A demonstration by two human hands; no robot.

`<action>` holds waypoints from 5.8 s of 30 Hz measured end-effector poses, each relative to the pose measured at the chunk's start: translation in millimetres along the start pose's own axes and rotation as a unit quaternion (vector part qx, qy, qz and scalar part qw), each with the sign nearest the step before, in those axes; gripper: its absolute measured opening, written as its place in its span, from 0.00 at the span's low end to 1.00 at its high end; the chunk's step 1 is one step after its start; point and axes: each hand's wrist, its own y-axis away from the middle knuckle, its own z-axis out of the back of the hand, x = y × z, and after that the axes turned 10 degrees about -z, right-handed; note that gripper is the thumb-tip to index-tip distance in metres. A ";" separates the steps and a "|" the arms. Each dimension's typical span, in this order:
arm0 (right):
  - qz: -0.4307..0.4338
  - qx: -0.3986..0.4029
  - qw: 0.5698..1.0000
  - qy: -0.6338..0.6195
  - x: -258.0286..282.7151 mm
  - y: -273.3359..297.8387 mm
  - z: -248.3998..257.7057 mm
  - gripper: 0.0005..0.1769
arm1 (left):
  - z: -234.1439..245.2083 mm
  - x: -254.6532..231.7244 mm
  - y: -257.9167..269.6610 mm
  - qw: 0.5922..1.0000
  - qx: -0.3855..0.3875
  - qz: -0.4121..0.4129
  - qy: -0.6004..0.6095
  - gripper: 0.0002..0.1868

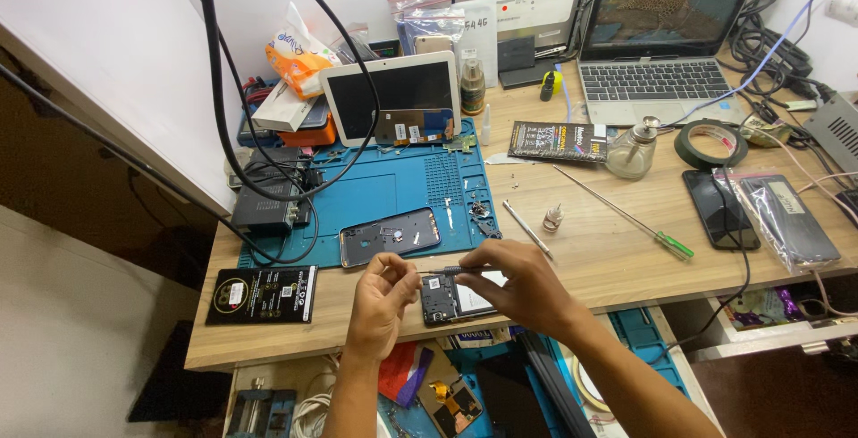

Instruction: The person works on a disassembled smartphone, using a screwdriver to remove and place screws into the device's internal frame. They also use tweezers to handle small components and connectors within the phone chassis.

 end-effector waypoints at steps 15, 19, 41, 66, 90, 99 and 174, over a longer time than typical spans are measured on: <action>-0.018 -0.036 0.999 -0.013 -3.5 8.2 -20.2 0.07 | 6.3 19.8 1.1 0.982 -0.089 0.020 0.167 0.15; -0.015 -0.030 0.999 -0.012 -4.9 6.3 -20.9 0.06 | 7.2 19.6 1.1 0.983 -0.095 0.023 0.154 0.16; -0.034 0.152 0.975 0.160 15.4 -39.7 -1.7 0.02 | 11.9 -8.9 -5.4 0.898 0.121 -0.153 -0.393 0.31; 0.054 0.282 0.897 0.335 1.4 -59.9 -50.3 0.13 | 22.4 5.3 10.2 0.772 0.165 -0.176 -0.588 0.34; 0.023 0.336 0.848 0.409 27.0 -75.5 -46.8 0.09 | 66.4 6.7 -80.0 0.686 0.043 -0.055 -0.724 0.06; 0.021 0.346 0.849 0.399 23.6 -75.6 -49.7 0.11 | 53.5 0.9 -82.3 0.692 0.041 -0.038 -0.720 0.05; -0.064 -0.066 0.994 -0.064 -6.0 -8.3 -12.5 0.08 | -1.1 4.9 -27.1 0.994 -0.023 0.013 0.107 0.21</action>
